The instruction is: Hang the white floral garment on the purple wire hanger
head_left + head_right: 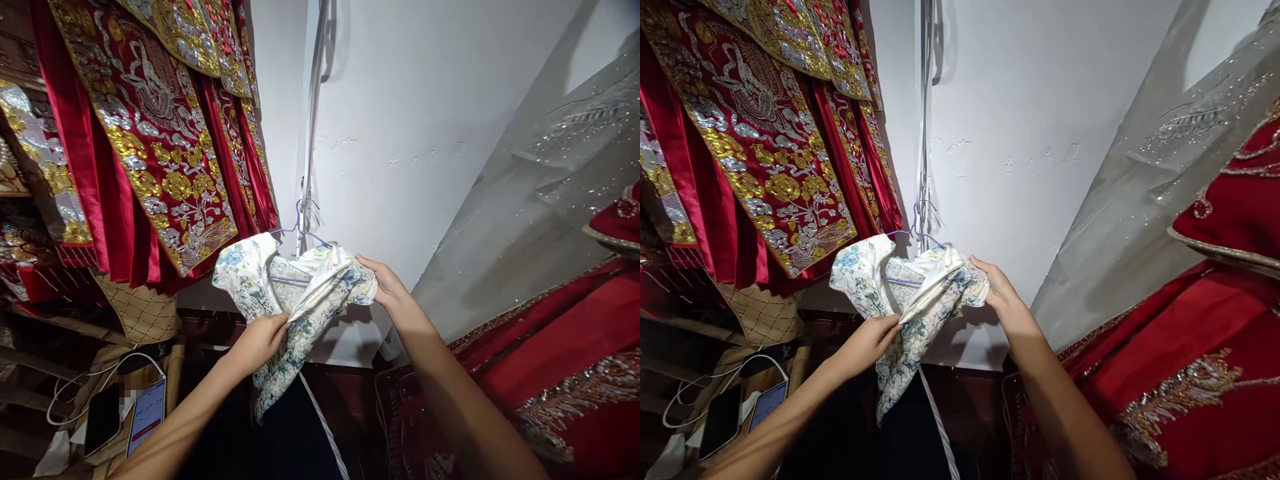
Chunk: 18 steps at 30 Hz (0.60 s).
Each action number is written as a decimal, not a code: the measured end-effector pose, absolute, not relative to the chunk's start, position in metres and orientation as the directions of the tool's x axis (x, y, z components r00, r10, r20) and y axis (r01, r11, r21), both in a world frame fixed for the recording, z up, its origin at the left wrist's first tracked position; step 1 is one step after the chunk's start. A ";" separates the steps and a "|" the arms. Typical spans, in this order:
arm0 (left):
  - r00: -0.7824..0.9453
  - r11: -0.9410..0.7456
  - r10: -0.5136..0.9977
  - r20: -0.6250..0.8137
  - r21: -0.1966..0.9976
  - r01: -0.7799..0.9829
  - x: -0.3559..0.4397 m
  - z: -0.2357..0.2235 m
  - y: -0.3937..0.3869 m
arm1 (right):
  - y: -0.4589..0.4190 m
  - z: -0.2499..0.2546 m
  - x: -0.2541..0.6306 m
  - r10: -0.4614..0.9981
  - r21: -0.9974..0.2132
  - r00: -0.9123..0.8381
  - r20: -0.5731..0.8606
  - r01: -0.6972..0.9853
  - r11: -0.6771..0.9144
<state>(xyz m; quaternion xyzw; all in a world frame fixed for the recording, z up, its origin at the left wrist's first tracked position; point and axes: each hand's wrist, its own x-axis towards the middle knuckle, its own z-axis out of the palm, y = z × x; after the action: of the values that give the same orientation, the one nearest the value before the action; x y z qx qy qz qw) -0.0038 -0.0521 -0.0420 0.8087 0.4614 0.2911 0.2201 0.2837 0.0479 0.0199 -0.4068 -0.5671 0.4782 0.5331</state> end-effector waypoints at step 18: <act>0.269 -0.075 0.960 0.079 0.997 -0.025 0.043 -0.077 -0.073 | -0.048 -0.165 0.159 0.945 -0.895 -0.169 0.278 0.313 0.319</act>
<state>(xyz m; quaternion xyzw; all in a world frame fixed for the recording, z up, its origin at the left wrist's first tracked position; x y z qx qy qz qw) 0.0429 -0.0727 -0.0767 0.5789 0.4038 0.4500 0.5471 0.1593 -0.0481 -0.1646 -0.4640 -0.6779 0.3537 0.4472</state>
